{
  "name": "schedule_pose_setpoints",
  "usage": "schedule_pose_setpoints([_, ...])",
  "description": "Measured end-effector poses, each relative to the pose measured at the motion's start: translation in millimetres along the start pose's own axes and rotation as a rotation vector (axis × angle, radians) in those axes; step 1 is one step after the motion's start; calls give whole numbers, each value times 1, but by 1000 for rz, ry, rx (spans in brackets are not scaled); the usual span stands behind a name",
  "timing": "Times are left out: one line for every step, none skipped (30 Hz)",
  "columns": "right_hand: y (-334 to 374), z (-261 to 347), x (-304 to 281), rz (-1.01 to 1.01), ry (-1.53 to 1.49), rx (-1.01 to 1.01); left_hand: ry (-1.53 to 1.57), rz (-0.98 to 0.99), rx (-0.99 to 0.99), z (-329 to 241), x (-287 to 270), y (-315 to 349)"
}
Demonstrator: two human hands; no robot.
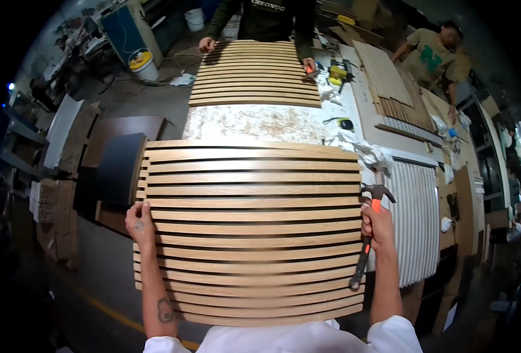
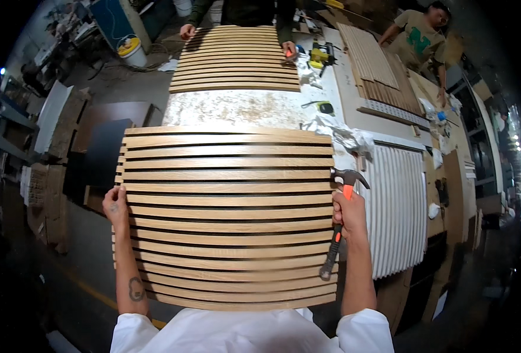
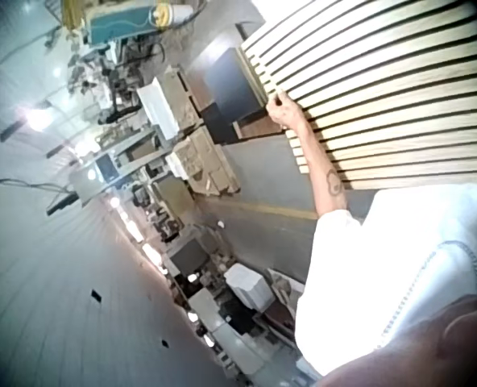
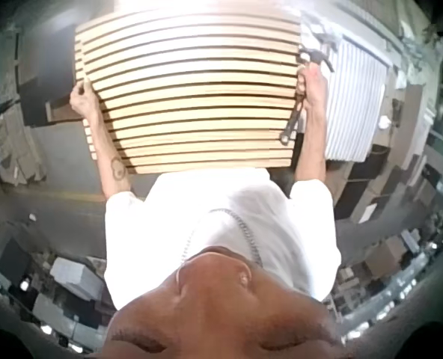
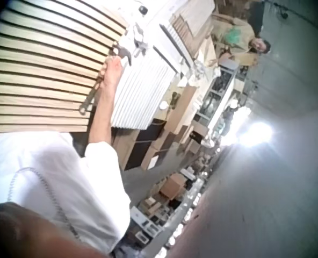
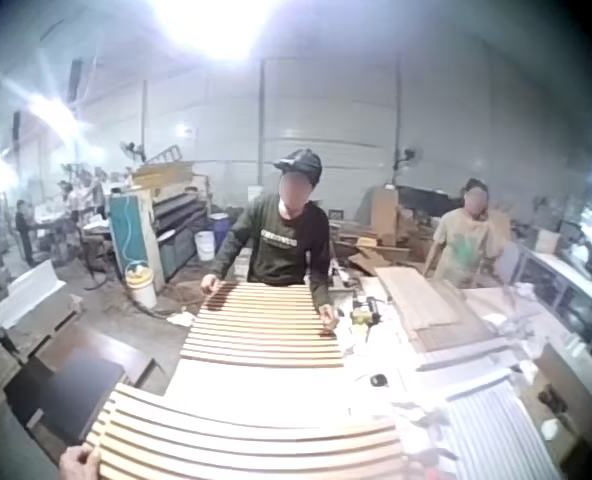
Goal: Assembling and aligning wooden slats onto a panel base using a hammer, ruler, and cloth.
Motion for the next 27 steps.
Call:
schedule_pose_setpoints([4, 3, 3, -22, -29, 12, 41, 21, -16, 7, 2, -3])
schedule_pose_setpoints([4, 1, 3, -13, -21, 23, 49, 38, 10, 19, 4, -4])
schedule_pose_setpoints([3, -1, 0, -17, -16, 31, 73, 88, 33, 19, 12, -6])
schedule_pose_setpoints([3, 0, 3, 2, -20, 27, 40, 94, 57, 19, 8, -8])
schedule_pose_setpoints([7, 4, 5, -2, -10, 22, 5, 99, 81, 18, 7, -13])
schedule_pose_setpoints([4, 4, 6, 7, -40, 26, 26, 116, 52, 20, 11, -19])
schedule_pose_setpoints([0, 5, 7, 18, -69, 30, 45, 132, 23, 24, 15, -25])
schedule_pose_setpoints([-4, 7, 5, 3, -65, 33, 31, 195, 7, 19, 26, -31])
schedule_pose_setpoints([-9, 10, 7, 26, -87, 31, 50, 189, -11, 12, 32, -31])
schedule_pose_setpoints([-11, 13, 8, 50, -113, 29, 19, 186, -27, 7, 33, -34])
schedule_pose_setpoints([-14, 16, 5, 39, -113, 35, -13, 183, -43, 7, 34, -36])
schedule_pose_setpoints([-17, 13, 8, 61, -69, 83, 49, 213, -94, 15, 37, -38])
schedule_pose_setpoints([-19, 9, 11, 84, -26, 131, 124, 233, -121, 19, 39, -39])
schedule_pose_setpoints([-17, 11, 11, 76, 21, 126, 149, 225, -129, 21, 40, -39])
schedule_pose_setpoints([-17, 11, 12, 78, 20, 133, 172, 212, -141, 17, 38, -36])
schedule_pose_setpoints([-15, 13, 13, 86, 14, 107, 165, 214, -141, 15, 39, -34])
schedule_pose_setpoints([-15, 15, 14, 94, 10, 81, 144, 174, -141, 14, 35, -33])
schedule_pose_setpoints([-14, 13, 12, 110, -30, 88, 125, 137, -139, 11, 33, -32])
schedule_pose_setpoints([-14, 15, 9, 109, -30, 91, 123, 139, -140, 7, 33, -30])
schedule_pose_setpoints([-13, 16, 6, 103, -60, 114, 110, 127, -168, 4, 29, -28])
schedule_pose_setpoints([-13, 15, 2, 97, -89, 136, 96, 114, -196, 4, 27, -26])
schedule_pose_setpoints([-16, 20, -12, 55, -83, 69, 160, 110, -177, 5, 27, -26])
schedule_pose_setpoints([-16, 25, -25, -12, -66, 26, 158, 110, -180, 5, 27, -26])
schedule_pose_setpoints([-19, 25, -42, -101, -44, -15, 154, 122, -173, 3, 29, -27])
schedule_pose_setpoints([-22, 24, -55, -188, -22, -56, 151, 134, -166, 2, 30, -28])
schedule_pose_setpoints([-23, 19, -57, -188, -20, -55, 185, 122, -165, 1, 32, -26])
schedule_pose_setpoints([-24, 13, -49, -150, 88, -15, 183, 120, -165, 5, 32, -27])
Point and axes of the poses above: each hand's wrist, its own y-axis away from the middle knuckle, its own x-axis out of the palm, z = x × y, the point moved 10 cm from there along -y, towards the middle knuckle, and after that the axes turned 5 degrees about x, right-handed, at the moved point
